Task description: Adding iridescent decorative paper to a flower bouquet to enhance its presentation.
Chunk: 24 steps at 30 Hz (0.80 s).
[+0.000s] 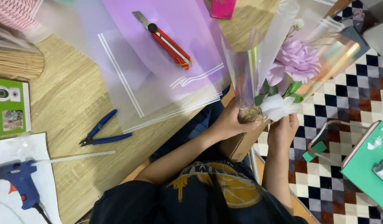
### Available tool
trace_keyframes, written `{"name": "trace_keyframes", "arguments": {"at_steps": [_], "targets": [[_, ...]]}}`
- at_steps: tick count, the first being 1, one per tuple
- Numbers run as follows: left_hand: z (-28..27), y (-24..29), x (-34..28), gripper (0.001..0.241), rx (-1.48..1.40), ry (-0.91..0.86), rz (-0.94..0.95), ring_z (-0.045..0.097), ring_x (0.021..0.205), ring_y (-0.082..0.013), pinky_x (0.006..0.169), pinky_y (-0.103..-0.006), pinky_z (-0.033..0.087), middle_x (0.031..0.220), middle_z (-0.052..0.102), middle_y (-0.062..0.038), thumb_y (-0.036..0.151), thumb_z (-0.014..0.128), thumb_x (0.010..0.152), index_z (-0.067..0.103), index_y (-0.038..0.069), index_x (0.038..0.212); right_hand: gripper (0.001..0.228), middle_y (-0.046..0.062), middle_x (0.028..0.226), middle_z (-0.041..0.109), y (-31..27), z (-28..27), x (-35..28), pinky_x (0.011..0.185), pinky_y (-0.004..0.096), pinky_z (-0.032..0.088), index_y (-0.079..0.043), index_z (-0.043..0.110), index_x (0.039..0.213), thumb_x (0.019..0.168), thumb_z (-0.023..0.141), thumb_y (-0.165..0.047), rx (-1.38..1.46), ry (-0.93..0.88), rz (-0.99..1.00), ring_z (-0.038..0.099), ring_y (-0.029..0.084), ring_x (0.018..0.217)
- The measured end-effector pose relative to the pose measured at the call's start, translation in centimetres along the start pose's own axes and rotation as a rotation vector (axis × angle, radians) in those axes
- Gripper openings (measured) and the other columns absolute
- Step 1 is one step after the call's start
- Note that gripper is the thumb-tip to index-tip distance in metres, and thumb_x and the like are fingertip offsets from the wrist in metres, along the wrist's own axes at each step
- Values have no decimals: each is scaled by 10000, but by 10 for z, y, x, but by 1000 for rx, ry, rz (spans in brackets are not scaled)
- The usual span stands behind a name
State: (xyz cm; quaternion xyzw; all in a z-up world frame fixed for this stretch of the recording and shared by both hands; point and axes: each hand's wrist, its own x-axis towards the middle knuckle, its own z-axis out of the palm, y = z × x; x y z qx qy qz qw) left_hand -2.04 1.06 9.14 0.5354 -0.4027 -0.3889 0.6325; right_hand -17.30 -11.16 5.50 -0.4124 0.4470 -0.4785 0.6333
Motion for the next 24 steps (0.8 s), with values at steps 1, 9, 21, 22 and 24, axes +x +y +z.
{"name": "trace_keyframes", "arguments": {"at_steps": [1, 9, 21, 22, 24], "targets": [[-2, 5, 0, 718, 46, 16, 3, 531, 1306, -381, 1140, -539, 405, 1276, 527, -168, 455, 864, 757, 536, 91, 1281, 161, 175, 989, 752, -5, 3, 0, 717, 401, 639, -50, 679, 1163, 1019, 620, -90, 47, 16, -19, 785, 245, 874], [-84, 91, -4, 205, -324, 107, -88, 449, 692, -75, 615, -208, 410, 807, 491, 69, 222, 736, 920, 546, 187, 986, 65, 63, 909, 697, -45, -8, -3, 838, 319, 675, -88, 638, 1042, 1014, 671, -40, -133, 36, -170, 735, 190, 869], [-221, 151, -37, 802, 205, 546, -394, 524, 1390, -181, 1118, -326, 410, 1515, 550, -40, 585, 536, 873, 415, 114, 1511, 424, 17, 1064, 651, -62, 34, -24, 826, 224, 613, -55, 596, 1355, 950, 704, 5, -218, -157, -188, 627, 99, 923], [-220, 155, -41, 649, 413, 570, -472, 546, 1215, -206, 1026, -341, 410, 1283, 558, -62, 630, 505, 890, 528, 125, 1297, 323, 9, 1011, 650, -61, 39, -25, 806, 248, 620, -86, 593, 1241, 952, 707, 4, -208, -208, -161, 646, 107, 893], [-227, 147, -51, 591, 619, 592, -549, 568, 1040, -231, 934, -356, 411, 1051, 568, -82, 674, 473, 906, 642, 137, 1084, 242, 1, 959, 649, -64, 56, -31, 787, 272, 626, -117, 590, 1126, 955, 711, 4, -199, -263, -133, 664, 115, 862]]}}
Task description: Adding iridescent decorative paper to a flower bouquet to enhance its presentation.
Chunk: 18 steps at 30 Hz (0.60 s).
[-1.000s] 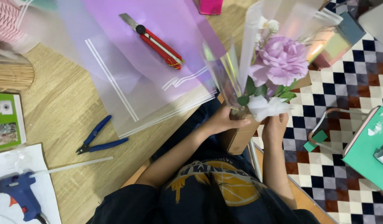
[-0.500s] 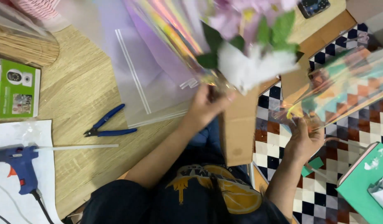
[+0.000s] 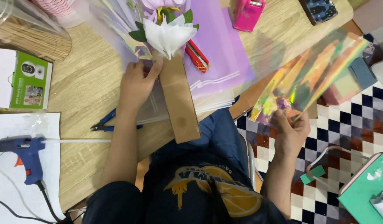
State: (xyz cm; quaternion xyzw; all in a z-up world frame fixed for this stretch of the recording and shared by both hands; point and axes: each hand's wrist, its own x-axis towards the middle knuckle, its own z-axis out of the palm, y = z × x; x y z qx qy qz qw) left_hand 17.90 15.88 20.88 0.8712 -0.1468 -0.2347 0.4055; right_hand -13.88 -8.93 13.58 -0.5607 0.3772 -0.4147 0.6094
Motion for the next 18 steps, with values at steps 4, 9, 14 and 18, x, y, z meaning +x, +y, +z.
{"name": "trace_keyframes", "arguments": {"at_steps": [4, 9, 14, 18], "targets": [[-4, -32, -6, 586, 253, 373, 339, 594, 857, -317, 790, -493, 480, 996, 561, -133, 606, 569, 1017, 586, 33, 1139, 325, -12, 946, 634, -7, 29, 0, 715, 217, 542, -125, 596, 1148, 888, 743, 3, -34, -91, 24, 634, 95, 851], [23, 39, -93, 695, -128, 499, 511, 524, 1077, -202, 908, -337, 531, 1286, 493, -120, 488, 621, 1024, 361, 95, 1534, 477, 26, 1111, 692, -20, 51, -5, 867, 259, 601, -93, 584, 1317, 879, 735, 21, -33, -233, 19, 679, 134, 1007], [120, 60, -136, 1015, -508, -237, 669, 116, 1635, -380, 1329, -515, 175, 1727, 80, -233, 355, 690, 945, 5, 40, 1624, 527, 78, 1117, 708, -27, 37, -16, 875, 316, 633, -53, 567, 1369, 878, 729, 48, 109, -248, 60, 718, 174, 946], [190, 50, -107, 1078, -781, -386, 414, 360, 1398, -599, 1121, -611, 409, 1529, 352, -420, 414, 773, 848, 144, 39, 1639, 468, 123, 1060, 693, -28, 29, -32, 892, 353, 634, -10, 584, 1220, 817, 771, 135, 140, -144, -100, 753, 224, 992]]}}
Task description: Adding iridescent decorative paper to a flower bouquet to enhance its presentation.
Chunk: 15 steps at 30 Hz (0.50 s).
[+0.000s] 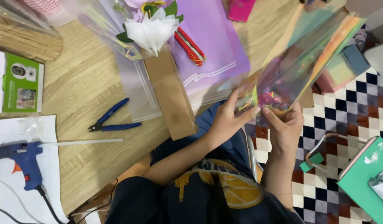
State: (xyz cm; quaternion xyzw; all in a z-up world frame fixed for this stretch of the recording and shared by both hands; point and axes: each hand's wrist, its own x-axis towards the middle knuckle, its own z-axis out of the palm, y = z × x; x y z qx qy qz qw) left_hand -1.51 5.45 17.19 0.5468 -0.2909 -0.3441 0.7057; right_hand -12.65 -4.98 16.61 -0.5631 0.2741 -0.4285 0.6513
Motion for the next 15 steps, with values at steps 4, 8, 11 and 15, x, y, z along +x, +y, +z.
{"name": "trace_keyframes", "arguments": {"at_steps": [4, 8, 11, 15], "targets": [[7, -52, 11, 296, 169, 16, -18, 759, 888, -150, 681, -261, 582, 931, 784, 8, 350, 756, 926, 737, 332, 1221, 405, 108, 1134, 681, 25, -53, 9, 975, 381, 588, -36, 593, 1274, 909, 767, -50, -108, 9, -77, 697, 198, 1093], [-12, -32, 7, 455, 298, -278, -128, 700, 985, -55, 772, -213, 509, 1161, 773, 4, 386, 602, 975, 674, 88, 1313, 316, -4, 1124, 674, -13, -52, 20, 974, 199, 551, -46, 636, 1246, 1032, 702, -268, -124, 68, -75, 639, 90, 1054], [-16, -38, 4, 451, 175, -287, -221, 714, 1100, -111, 899, -227, 541, 1200, 760, -32, 334, 616, 976, 655, 80, 1347, 89, -48, 945, 664, -14, -58, 30, 780, 171, 534, -82, 672, 1088, 1050, 698, -158, -82, 215, -23, 614, 37, 855], [-23, -49, 1, 442, 154, -331, -226, 708, 1061, -122, 873, -226, 528, 1186, 746, -42, 369, 580, 1003, 664, 63, 1311, 68, -22, 920, 687, -4, -58, 41, 851, 228, 566, -90, 682, 961, 1002, 724, -125, -19, 244, -39, 666, 98, 895]]}}
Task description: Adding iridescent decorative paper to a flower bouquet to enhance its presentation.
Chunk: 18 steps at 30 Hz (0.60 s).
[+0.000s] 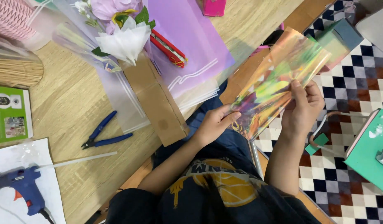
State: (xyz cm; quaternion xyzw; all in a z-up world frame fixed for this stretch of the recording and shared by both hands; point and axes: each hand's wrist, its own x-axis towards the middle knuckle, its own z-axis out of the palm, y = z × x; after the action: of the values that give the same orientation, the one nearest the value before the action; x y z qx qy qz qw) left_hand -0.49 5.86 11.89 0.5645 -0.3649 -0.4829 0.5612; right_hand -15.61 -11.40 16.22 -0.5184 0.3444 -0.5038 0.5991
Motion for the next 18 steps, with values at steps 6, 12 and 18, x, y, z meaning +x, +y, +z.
{"name": "trace_keyframes", "arguments": {"at_steps": [6, 12, 18], "targets": [[-5, -27, 6, 318, 339, 80, 60, 608, 612, -110, 585, -289, 429, 740, 692, 5, 363, 537, 1028, 687, 126, 1179, 520, -21, 1252, 579, -8, -15, 50, 1010, 263, 557, -157, 521, 1387, 969, 748, -366, -61, -161, 6, 604, 123, 1182], [-9, -41, 5, 351, 536, 3, 36, 610, 495, -262, 464, -398, 375, 777, 713, -95, 280, 520, 1049, 527, 222, 1396, 501, 136, 1170, 712, -25, -41, 123, 888, 268, 578, 46, 563, 1439, 954, 636, -56, -494, -912, 237, 694, 192, 1055], [-17, -51, 7, 400, 359, -29, -46, 752, 1057, -247, 718, -365, 524, 1150, 765, -93, 364, 519, 1029, 569, 105, 1329, 224, 97, 1017, 772, 11, -43, 134, 769, 255, 540, 4, 767, 1140, 944, 727, -96, -811, -924, 185, 674, 135, 911]]}}
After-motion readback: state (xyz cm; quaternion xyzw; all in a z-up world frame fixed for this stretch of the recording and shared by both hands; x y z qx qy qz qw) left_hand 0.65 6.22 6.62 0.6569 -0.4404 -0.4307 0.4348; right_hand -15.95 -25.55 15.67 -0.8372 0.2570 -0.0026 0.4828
